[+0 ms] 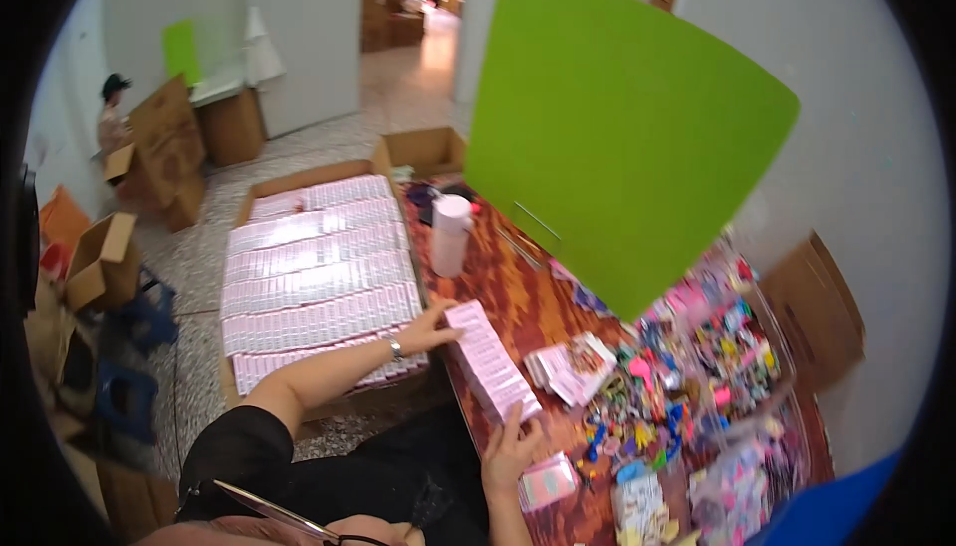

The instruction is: Packing individual small items into small boxes and then placing the finished boxes into a larger storage bag.

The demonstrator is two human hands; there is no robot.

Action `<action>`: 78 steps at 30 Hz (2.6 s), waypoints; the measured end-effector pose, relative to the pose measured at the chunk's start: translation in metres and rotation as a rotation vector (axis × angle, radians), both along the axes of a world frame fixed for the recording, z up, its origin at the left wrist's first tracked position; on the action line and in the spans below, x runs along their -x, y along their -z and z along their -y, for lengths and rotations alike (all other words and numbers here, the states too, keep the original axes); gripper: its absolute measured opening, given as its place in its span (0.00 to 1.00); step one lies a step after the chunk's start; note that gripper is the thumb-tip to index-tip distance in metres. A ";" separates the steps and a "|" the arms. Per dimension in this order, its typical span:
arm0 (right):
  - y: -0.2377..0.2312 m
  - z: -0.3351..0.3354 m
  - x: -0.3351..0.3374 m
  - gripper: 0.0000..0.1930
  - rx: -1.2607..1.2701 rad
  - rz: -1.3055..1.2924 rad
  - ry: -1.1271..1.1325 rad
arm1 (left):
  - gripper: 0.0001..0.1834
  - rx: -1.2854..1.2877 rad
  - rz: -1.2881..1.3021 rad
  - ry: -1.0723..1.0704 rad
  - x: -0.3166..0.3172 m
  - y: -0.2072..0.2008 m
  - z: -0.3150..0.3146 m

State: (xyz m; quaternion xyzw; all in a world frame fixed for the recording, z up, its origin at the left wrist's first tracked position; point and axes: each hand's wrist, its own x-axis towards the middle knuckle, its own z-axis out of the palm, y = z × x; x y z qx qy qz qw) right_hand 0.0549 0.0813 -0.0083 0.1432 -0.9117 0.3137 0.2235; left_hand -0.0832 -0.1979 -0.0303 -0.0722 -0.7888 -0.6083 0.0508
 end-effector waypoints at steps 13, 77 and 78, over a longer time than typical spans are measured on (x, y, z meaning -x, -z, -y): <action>-0.045 -0.032 -0.007 0.37 0.122 -0.023 -0.237 | 0.33 -0.173 0.050 -0.229 -0.048 -0.035 -0.024; -0.027 0.693 0.241 0.35 0.251 0.344 -1.140 | 0.34 0.129 -0.123 -1.265 -0.183 -0.093 0.514; -0.026 0.701 0.242 0.34 0.190 0.355 -1.193 | 0.34 0.134 -0.118 -1.267 -0.188 -0.087 0.519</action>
